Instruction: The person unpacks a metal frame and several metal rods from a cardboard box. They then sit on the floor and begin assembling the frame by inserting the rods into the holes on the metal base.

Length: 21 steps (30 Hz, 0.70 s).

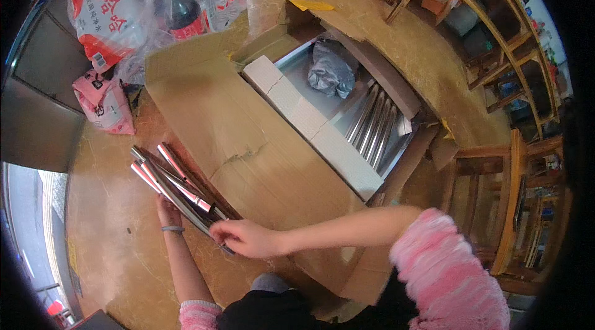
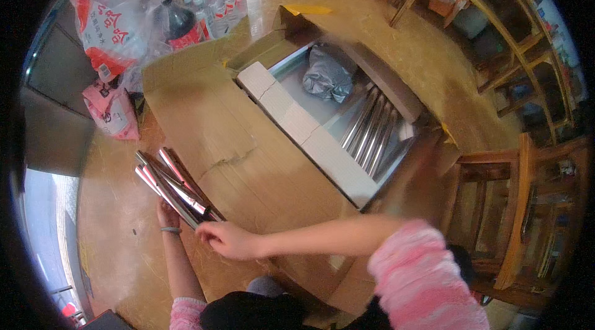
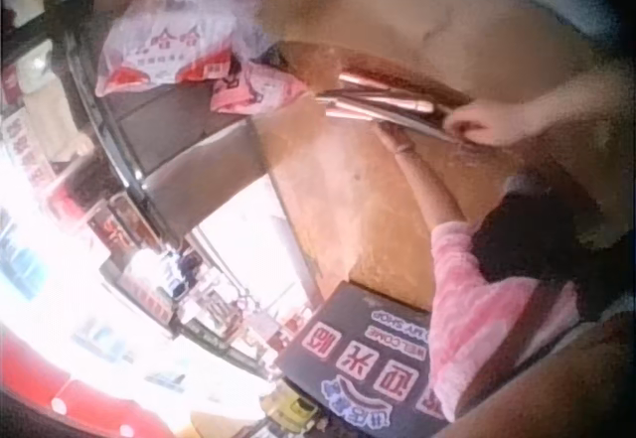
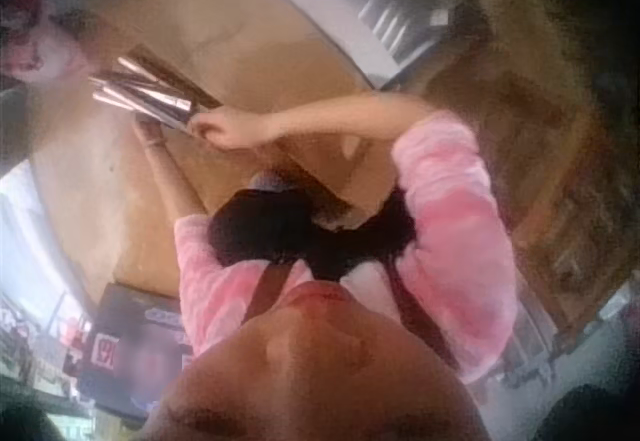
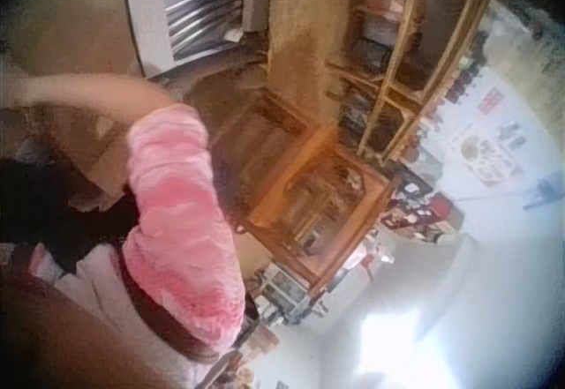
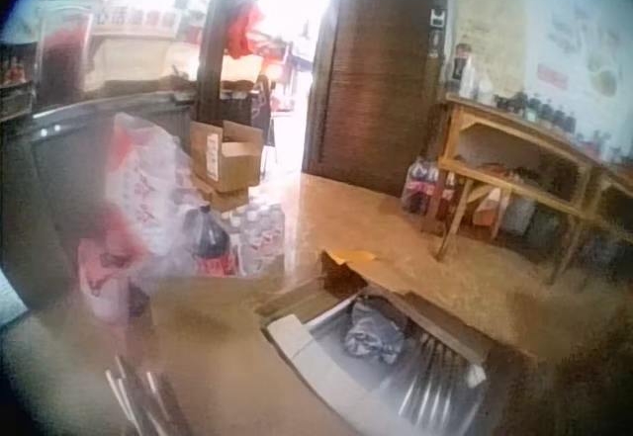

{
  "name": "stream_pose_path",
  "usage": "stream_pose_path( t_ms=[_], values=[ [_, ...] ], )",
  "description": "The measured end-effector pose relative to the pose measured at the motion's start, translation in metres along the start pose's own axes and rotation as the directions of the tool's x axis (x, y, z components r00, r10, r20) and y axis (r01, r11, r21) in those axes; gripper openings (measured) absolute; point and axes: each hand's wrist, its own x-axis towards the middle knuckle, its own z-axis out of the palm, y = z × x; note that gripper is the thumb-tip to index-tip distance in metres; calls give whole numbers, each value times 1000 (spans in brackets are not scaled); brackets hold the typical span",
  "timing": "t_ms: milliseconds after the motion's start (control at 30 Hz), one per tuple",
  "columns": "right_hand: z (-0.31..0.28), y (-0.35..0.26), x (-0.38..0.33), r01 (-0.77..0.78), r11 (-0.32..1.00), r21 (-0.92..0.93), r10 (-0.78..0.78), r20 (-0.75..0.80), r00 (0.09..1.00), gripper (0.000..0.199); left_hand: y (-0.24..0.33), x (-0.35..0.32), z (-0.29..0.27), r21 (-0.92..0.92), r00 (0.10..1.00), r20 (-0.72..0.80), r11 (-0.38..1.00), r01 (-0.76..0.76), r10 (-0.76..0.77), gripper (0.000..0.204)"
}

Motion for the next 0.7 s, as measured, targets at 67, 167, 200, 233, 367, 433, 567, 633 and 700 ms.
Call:
stream_pose_path(
  t_ms=[67, 167, 200, 233, 367, 433, 567, 633, 700],
  values=[
    [-47, -38, -33, 308, 930, -201, -294, 96, 951, 16, -2, 6, 1, 114, 946, -274, 982, -148, 174, 41],
    [-142, -53, -38, 307, 751, -585, -423, -70, 903, 8, -10, 16, 11, 83, 966, -208, 986, -141, 156, 47],
    [-176, -52, -46, -93, 713, -695, -193, -322, 927, 14, -11, 22, 17, 107, 973, -204, 990, -90, 110, 61],
    [-210, -37, -28, -286, 730, -620, -174, -574, 800, 21, -16, 25, 24, 178, 963, -194, 972, -154, 188, 57],
    [-337, 32, -7, -848, -73, -524, -257, -812, 524, 62, -24, 47, 58, 324, 953, -138, 922, -213, 269, 67],
    [-388, 60, -13, -887, 64, -457, -140, -884, 445, 59, -27, 51, 72, 395, 950, -151, 898, -194, 272, 69],
    [-453, 66, -33, -784, 169, -597, -262, -795, 548, 33, -45, 29, 79, 477, 949, -221, 874, -95, 224, 68],
    [-463, 38, -45, -688, 299, -661, -340, -747, 571, 25, -52, 21, 76, 469, 955, -197, 877, -107, 222, 65],
    [-460, -9, -56, -627, 604, -492, -154, -844, 513, 27, -50, 17, 75, 461, 941, -205, 875, -149, 268, 61]
  ],
)
